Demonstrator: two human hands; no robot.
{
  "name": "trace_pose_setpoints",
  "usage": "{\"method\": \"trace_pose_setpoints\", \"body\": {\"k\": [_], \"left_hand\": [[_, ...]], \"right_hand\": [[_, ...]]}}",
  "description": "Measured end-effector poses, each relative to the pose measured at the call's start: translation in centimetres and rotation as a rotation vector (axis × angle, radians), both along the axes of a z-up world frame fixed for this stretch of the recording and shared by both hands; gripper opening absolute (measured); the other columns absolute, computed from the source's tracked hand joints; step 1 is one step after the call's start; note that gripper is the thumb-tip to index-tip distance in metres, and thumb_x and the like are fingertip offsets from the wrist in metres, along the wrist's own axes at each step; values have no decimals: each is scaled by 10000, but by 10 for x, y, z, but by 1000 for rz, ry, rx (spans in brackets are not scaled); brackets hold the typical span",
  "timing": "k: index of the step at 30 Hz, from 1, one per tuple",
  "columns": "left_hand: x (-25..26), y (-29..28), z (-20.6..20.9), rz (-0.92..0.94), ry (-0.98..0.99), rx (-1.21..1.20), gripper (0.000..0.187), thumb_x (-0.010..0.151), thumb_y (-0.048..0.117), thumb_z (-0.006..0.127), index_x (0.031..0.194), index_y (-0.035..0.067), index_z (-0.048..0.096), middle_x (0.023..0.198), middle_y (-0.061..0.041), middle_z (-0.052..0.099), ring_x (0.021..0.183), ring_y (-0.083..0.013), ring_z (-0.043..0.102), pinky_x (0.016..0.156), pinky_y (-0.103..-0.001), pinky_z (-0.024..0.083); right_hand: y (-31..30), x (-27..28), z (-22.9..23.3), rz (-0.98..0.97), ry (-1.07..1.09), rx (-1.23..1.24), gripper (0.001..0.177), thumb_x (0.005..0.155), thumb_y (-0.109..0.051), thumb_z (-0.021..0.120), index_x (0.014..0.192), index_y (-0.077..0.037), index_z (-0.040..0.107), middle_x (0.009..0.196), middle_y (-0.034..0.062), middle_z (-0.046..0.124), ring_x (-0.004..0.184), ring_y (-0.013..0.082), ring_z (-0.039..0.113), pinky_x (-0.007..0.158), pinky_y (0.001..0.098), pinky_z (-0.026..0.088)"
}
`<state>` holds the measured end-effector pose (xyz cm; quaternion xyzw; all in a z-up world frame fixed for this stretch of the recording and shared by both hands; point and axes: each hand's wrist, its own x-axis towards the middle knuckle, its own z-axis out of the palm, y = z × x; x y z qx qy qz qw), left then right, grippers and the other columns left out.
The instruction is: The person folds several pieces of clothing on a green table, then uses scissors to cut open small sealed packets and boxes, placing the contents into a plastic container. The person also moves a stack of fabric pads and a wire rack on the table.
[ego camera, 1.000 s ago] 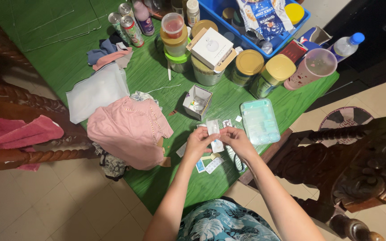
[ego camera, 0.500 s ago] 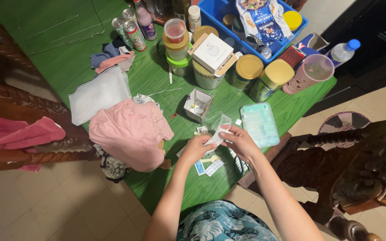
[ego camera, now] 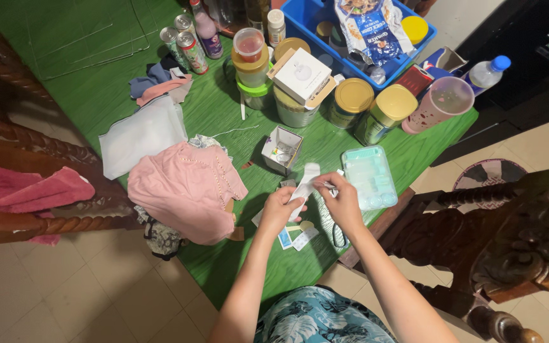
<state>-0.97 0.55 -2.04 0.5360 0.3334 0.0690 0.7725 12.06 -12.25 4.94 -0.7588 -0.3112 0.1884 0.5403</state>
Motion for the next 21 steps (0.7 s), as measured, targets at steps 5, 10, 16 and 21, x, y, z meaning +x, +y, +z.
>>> {"method": "trace_pose_setpoints", "body": {"k": [5, 10, 16, 21], "left_hand": [[3, -4, 13, -30, 44, -41, 343, 991, 245, 593, 1281, 68, 635, 1145, -51, 745, 953, -156, 750, 653, -321, 613], [12, -6, 33, -13, 18, -162, 430, 1002, 378, 561, 1317, 91, 618, 1219, -79, 702, 1029, -202, 730, 710, -376, 631], [14, 4, 58, -27, -148, -320, 555, 995, 493, 434, 1421, 159, 555, 1245, -22, 710, 1022, -131, 686, 746, -358, 612], [13, 5, 54, -17, -163, -291, 583, 1041, 475, 441, 1445, 77, 572, 1174, -30, 719, 901, -91, 682, 618, -264, 529]], "right_hand": [[-2, -2, 9, 91, 23, -21, 149, 888, -17, 669, 1029, -32, 715, 1011, 91, 751, 996, 222, 717, 875, 318, 547], [-7, -2, 19, 178, -171, 115, 202, 825, 57, 692, 996, -38, 741, 1053, 85, 747, 1034, 245, 703, 910, 343, 555], [-22, -10, 43, 284, -349, 123, 369, 743, 100, 682, 1060, -74, 757, 1149, 70, 713, 1090, 268, 666, 930, 360, 539], [-28, -17, 49, 342, -388, 107, 343, 712, 80, 689, 1013, -79, 729, 1256, 108, 666, 1126, 289, 631, 941, 370, 527]]}}
